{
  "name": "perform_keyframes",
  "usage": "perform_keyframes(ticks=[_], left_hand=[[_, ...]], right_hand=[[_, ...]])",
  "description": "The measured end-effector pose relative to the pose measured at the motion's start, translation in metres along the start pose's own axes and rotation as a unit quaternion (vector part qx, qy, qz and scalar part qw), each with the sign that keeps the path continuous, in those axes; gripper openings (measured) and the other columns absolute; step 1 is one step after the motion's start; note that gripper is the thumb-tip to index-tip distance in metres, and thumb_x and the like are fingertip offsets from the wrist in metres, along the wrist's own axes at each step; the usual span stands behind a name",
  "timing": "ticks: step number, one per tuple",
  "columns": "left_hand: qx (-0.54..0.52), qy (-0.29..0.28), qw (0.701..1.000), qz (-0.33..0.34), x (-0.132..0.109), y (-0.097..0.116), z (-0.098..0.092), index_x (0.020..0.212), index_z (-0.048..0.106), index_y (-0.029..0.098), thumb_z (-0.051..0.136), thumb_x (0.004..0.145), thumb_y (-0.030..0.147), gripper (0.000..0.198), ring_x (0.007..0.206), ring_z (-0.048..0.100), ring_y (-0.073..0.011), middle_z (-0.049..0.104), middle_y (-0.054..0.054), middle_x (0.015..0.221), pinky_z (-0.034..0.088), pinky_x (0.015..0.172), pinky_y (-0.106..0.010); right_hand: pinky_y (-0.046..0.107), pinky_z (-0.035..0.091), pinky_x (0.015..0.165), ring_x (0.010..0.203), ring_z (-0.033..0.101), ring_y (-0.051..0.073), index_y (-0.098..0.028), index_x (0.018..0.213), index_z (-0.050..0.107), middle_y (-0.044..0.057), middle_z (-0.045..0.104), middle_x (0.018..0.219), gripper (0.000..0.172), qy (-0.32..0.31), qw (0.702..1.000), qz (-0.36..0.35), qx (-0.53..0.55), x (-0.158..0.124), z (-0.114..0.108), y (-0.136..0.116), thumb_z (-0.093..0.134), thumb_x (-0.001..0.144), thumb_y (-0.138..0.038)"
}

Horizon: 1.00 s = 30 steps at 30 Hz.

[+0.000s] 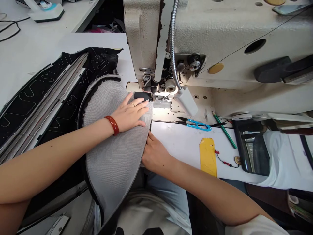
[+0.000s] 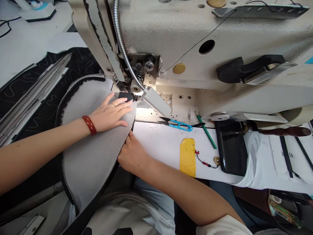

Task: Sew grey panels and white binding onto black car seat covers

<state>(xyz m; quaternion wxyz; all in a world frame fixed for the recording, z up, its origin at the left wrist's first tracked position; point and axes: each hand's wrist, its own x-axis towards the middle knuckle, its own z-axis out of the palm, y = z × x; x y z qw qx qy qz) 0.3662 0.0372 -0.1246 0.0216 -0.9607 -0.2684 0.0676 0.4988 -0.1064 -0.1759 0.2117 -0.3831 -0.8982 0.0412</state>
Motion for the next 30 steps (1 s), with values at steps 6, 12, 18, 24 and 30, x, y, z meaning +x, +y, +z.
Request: perform_keyframes(ticks=[6,12,18,24,30], left_hand=[[-0.001,0.001,1.000,0.017,-0.005,0.005,-0.001,0.133,0.057,0.013,0.063,0.088,0.048,0.058,0.128,0.051,-0.0303,0.055,-0.014,0.141,0.034,0.116,-0.044],[-0.022,0.010,1.000,0.009,-0.010,0.008,0.003,0.134,0.057,0.015,0.060,0.087,0.055,0.062,0.133,0.049,-0.0303,0.054,-0.013,0.144,0.030,0.119,-0.046],[-0.036,0.006,0.999,-0.023,0.004,-0.002,0.007,0.140,0.052,0.014,0.058,0.090,0.054,0.064,0.143,0.039,-0.0286,0.047,-0.013,0.151,0.025,0.121,-0.044],[-0.046,0.014,0.998,-0.043,0.032,-0.019,0.009,0.137,0.052,0.012,0.057,0.092,0.049,0.059,0.143,0.036,-0.0288,0.048,-0.013,0.149,0.029,0.118,-0.043],[-0.013,0.028,0.996,-0.080,0.021,0.005,0.002,0.115,0.065,0.013,0.054,0.094,0.036,0.033,0.121,0.053,-0.0309,0.062,-0.015,0.125,0.044,0.103,-0.045]], right_hand=[[0.049,0.049,0.089,0.079,0.060,0.024,-0.016,0.084,0.075,0.011,0.070,0.075,0.022,0.001,0.998,-0.053,-0.037,-0.007,-0.005,-0.007,0.054,0.087,-0.010],[0.046,0.050,0.083,0.074,0.060,0.023,-0.015,0.083,0.075,0.011,0.068,0.070,0.020,-0.023,0.997,-0.061,-0.043,-0.008,-0.009,-0.013,0.056,0.085,-0.009],[0.042,0.051,0.082,0.076,0.060,0.023,-0.014,0.086,0.076,0.011,0.070,0.073,0.025,-0.050,0.996,-0.046,-0.062,0.005,-0.013,0.007,0.053,0.086,-0.005],[0.039,0.051,0.085,0.080,0.060,0.022,-0.015,0.082,0.075,0.009,0.070,0.075,0.028,-0.040,0.995,-0.032,-0.084,0.018,-0.003,0.036,0.050,0.087,-0.002],[0.042,0.051,0.085,0.077,0.058,0.021,-0.014,0.080,0.073,0.009,0.069,0.075,0.029,0.029,0.994,-0.066,-0.085,0.010,-0.004,0.028,0.048,0.091,-0.006]])
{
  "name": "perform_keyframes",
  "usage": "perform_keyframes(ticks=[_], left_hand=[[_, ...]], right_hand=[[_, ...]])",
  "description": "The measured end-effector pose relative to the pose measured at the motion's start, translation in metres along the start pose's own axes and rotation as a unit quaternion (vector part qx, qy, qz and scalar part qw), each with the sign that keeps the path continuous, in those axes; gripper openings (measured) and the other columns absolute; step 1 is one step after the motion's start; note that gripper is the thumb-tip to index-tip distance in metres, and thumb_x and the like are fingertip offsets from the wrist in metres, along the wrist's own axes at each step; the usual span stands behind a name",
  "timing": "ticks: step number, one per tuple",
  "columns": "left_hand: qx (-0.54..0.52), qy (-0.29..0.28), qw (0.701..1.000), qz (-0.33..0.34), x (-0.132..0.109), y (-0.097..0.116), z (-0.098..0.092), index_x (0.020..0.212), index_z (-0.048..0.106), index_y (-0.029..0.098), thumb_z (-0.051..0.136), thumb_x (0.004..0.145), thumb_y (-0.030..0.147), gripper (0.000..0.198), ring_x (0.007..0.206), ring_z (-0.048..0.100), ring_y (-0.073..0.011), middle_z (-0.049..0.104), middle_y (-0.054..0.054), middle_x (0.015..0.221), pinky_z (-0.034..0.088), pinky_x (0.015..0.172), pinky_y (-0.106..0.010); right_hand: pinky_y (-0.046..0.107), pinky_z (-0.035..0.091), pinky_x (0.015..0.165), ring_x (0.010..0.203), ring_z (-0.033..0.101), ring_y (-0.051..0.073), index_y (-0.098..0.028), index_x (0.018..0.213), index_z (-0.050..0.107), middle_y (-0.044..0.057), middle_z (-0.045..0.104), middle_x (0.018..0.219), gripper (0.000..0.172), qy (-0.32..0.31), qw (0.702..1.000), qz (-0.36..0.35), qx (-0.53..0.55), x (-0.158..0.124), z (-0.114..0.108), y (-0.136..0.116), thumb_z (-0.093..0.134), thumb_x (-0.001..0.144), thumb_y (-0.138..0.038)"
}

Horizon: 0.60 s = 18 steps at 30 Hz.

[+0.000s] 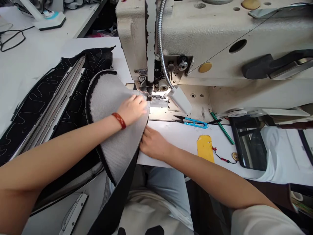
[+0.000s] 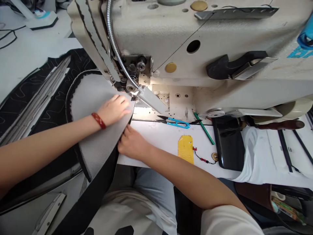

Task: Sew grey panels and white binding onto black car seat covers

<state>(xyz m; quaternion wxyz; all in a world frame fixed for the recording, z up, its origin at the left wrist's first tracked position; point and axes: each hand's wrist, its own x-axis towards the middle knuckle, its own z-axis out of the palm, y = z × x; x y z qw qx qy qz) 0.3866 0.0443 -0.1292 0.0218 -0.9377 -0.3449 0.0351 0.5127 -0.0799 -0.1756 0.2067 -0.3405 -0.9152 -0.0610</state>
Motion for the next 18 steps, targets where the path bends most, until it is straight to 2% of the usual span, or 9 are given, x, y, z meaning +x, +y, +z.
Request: perform_keyframes(ticks=[3,5,11,18], left_hand=[[-0.033,-0.008,0.999,0.004,-0.017,0.012,0.000,0.117,0.065,0.013,0.051,0.095,0.033,0.032,0.122,0.053,-0.0291,0.062,-0.014,0.126,0.043,0.106,-0.044],[-0.056,0.008,0.998,-0.009,-0.019,0.013,0.004,0.119,0.064,0.014,0.053,0.094,0.033,0.032,0.129,0.050,-0.0289,0.060,-0.013,0.131,0.041,0.110,-0.045],[-0.079,0.032,0.996,-0.025,0.005,-0.002,0.011,0.116,0.063,0.013,0.060,0.091,0.032,0.032,0.132,0.049,-0.0279,0.060,-0.014,0.132,0.038,0.114,-0.042],[-0.099,-0.009,0.993,-0.070,0.028,-0.011,0.003,0.117,0.062,0.016,0.058,0.091,0.034,0.032,0.117,0.060,-0.0276,0.060,-0.012,0.130,0.046,0.103,-0.040]], right_hand=[[0.037,0.051,0.072,0.067,0.056,0.020,-0.013,0.077,0.072,0.009,0.066,0.066,0.027,0.018,0.999,-0.027,0.008,-0.005,-0.005,-0.009,0.049,0.087,-0.002],[0.037,0.051,0.071,0.067,0.057,0.020,-0.012,0.077,0.072,0.009,0.065,0.065,0.027,0.027,1.000,-0.012,-0.001,-0.005,-0.006,-0.010,0.049,0.086,0.000],[0.035,0.052,0.077,0.076,0.062,0.021,-0.010,0.082,0.072,0.011,0.070,0.074,0.033,-0.014,0.998,0.046,-0.029,0.005,-0.006,0.008,0.043,0.090,0.002],[0.037,0.052,0.090,0.093,0.065,0.025,-0.006,0.091,0.073,0.015,0.072,0.085,0.028,-0.072,0.993,0.089,-0.036,0.012,-0.005,0.021,0.045,0.092,-0.002]])
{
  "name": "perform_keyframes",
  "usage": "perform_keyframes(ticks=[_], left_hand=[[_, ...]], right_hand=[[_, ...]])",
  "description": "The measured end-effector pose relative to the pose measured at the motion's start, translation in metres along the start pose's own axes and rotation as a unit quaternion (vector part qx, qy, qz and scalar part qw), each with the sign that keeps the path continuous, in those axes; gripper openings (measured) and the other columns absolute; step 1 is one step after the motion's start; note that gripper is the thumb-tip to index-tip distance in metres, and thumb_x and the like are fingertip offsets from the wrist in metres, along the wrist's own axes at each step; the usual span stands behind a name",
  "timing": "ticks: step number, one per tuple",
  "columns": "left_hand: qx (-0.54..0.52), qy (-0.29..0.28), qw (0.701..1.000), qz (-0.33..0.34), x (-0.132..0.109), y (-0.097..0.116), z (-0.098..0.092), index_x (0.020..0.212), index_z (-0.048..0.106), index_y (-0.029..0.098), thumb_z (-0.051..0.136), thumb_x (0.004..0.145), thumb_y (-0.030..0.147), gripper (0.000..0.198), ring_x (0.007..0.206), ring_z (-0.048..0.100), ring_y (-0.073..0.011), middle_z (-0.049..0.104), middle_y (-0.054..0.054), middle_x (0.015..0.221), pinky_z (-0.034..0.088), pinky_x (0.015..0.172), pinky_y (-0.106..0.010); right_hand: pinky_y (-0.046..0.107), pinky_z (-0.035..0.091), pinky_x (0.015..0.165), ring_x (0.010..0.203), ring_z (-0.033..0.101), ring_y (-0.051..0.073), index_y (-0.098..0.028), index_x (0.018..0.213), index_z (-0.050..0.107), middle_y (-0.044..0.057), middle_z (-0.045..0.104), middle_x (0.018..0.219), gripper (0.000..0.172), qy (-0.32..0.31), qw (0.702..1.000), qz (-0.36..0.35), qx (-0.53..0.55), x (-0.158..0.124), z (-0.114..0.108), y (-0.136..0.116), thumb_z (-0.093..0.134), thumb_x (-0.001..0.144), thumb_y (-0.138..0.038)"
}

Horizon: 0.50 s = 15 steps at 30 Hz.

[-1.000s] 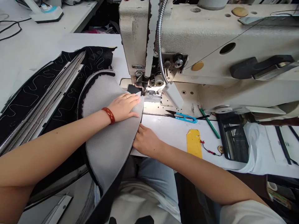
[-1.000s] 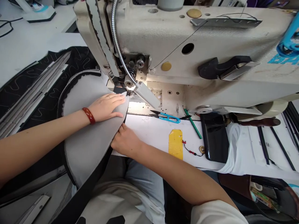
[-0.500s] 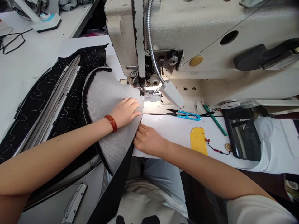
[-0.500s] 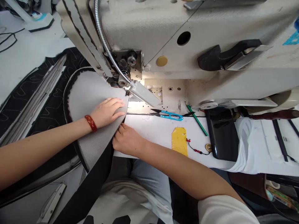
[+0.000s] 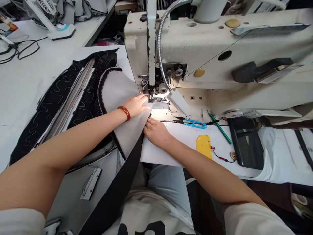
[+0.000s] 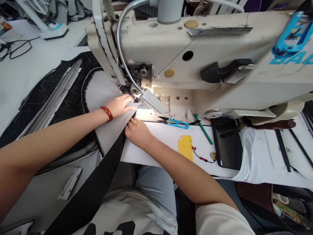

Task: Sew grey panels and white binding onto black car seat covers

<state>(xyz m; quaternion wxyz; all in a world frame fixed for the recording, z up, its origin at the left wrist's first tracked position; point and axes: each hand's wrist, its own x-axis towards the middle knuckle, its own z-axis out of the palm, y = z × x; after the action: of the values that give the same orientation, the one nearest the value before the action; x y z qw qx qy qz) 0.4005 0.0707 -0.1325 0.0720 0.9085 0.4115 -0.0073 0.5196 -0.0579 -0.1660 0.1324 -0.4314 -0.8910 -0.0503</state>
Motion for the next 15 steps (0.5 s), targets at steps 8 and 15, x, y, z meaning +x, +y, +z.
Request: perform_keyframes(ticks=[8,15], left_hand=[[-0.088,-0.071,0.994,-0.004,-0.070,-0.042,-0.070,0.119,0.069,0.026,0.056,0.087,0.047,0.040,0.119,0.061,-0.0198,0.069,0.000,0.125,0.041,0.107,-0.028],[0.017,0.103,0.869,-0.484,-0.227,-0.199,-0.126,0.128,0.056,0.007,0.049,0.092,0.055,0.061,0.112,0.056,-0.0199,0.067,-0.006,0.120,0.042,0.104,-0.035]], right_hand=[[0.035,0.051,0.093,0.095,0.064,0.025,-0.007,0.091,0.072,0.014,0.072,0.086,0.023,0.009,1.000,-0.003,0.013,-0.001,0.004,0.001,0.049,0.087,-0.002],[0.037,0.050,0.096,0.090,0.063,0.026,-0.010,0.080,0.071,0.013,0.071,0.079,0.015,0.103,0.994,-0.032,0.024,-0.011,0.005,-0.005,0.057,0.079,-0.010]])
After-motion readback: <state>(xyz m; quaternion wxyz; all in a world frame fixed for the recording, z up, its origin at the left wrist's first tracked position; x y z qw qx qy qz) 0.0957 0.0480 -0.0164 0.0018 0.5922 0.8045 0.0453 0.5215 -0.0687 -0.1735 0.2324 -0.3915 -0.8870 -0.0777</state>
